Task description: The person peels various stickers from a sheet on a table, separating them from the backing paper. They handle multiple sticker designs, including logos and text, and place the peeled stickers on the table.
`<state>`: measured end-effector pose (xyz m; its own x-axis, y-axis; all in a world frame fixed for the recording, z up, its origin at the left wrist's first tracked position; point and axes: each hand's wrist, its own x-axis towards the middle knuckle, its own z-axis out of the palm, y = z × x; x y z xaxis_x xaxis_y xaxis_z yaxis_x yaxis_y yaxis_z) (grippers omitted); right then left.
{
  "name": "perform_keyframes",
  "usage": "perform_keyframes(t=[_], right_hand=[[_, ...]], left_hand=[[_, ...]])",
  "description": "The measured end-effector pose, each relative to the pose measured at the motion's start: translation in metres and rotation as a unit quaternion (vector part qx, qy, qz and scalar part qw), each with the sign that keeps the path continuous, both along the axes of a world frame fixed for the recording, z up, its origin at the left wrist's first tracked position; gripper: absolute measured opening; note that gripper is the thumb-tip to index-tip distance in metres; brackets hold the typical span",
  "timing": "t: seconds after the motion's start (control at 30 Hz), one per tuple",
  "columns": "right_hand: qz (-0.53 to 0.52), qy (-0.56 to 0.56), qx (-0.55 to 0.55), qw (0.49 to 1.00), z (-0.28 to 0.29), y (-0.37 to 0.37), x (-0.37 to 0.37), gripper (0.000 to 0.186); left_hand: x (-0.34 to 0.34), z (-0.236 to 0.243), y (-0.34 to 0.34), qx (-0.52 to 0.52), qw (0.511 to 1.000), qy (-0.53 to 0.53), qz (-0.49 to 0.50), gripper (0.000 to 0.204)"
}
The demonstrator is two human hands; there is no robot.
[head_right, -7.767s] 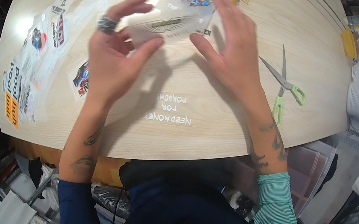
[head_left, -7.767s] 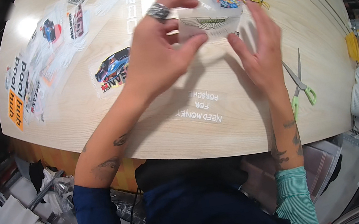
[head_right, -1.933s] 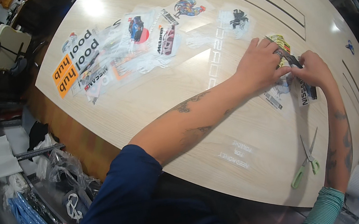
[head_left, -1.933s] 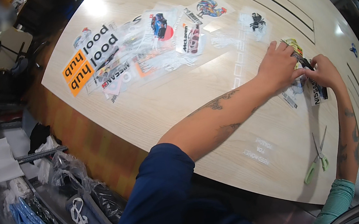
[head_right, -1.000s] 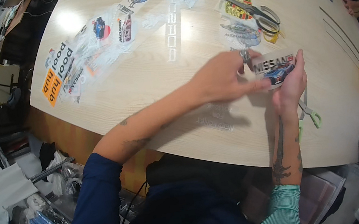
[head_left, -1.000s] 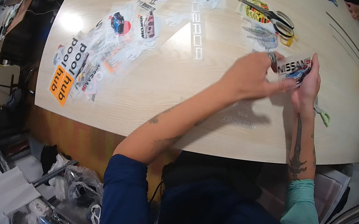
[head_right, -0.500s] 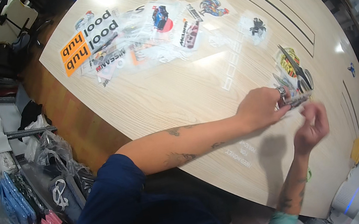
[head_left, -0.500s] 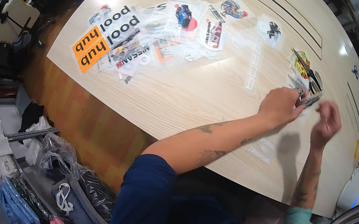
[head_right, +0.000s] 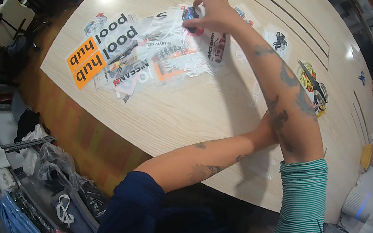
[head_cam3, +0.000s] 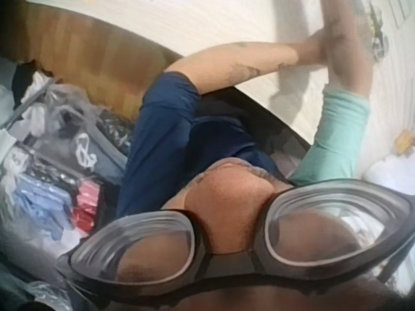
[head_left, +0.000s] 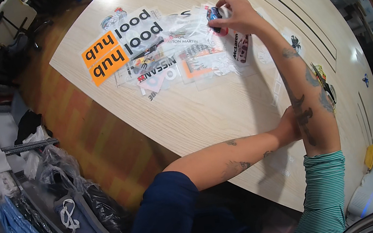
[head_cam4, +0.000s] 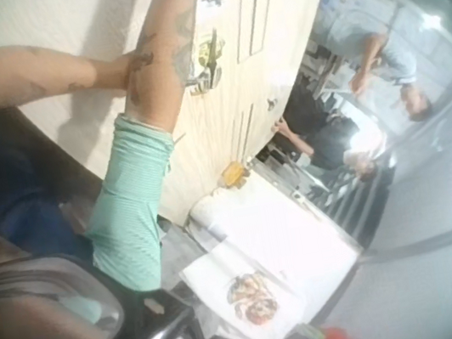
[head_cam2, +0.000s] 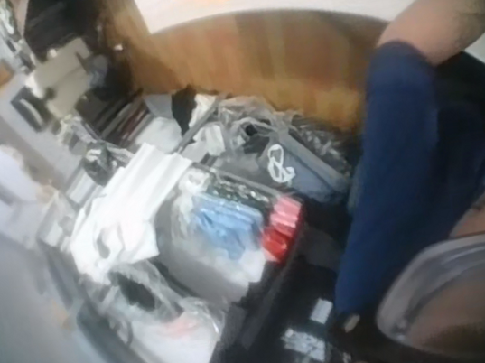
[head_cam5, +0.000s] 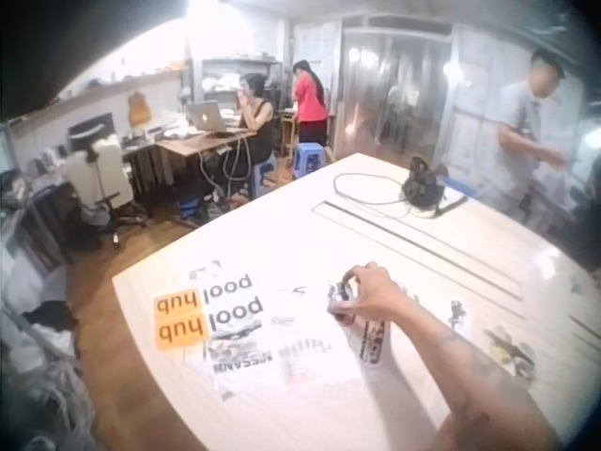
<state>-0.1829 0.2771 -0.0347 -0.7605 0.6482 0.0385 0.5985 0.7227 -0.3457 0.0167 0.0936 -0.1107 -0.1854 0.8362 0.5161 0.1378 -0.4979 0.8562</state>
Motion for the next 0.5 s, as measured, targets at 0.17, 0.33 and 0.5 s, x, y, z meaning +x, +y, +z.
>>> perform_keyframes(t=[0.17, 0.33, 0.5], right_hand=[[0.003, 0.080, -0.218, 0.973, 0.008, 0.022, 0.011, 0.028], [0.065, 0.197, -0.277, 0.938, 0.047, 0.012, 0.050, 0.017], [-0.031, 0.344, -0.267, 0.899, 0.125, -0.054, 0.126, 0.017]], left_hand=[[-0.017, 0.028, -0.011, -0.065, 0.989, -0.126, -0.051, 0.031], [-0.023, 0.049, -0.001, -0.192, 0.976, -0.015, -0.104, 0.023], [-0.005, 0.037, 0.011, -0.202, 0.978, -0.036, -0.046, 0.026]])
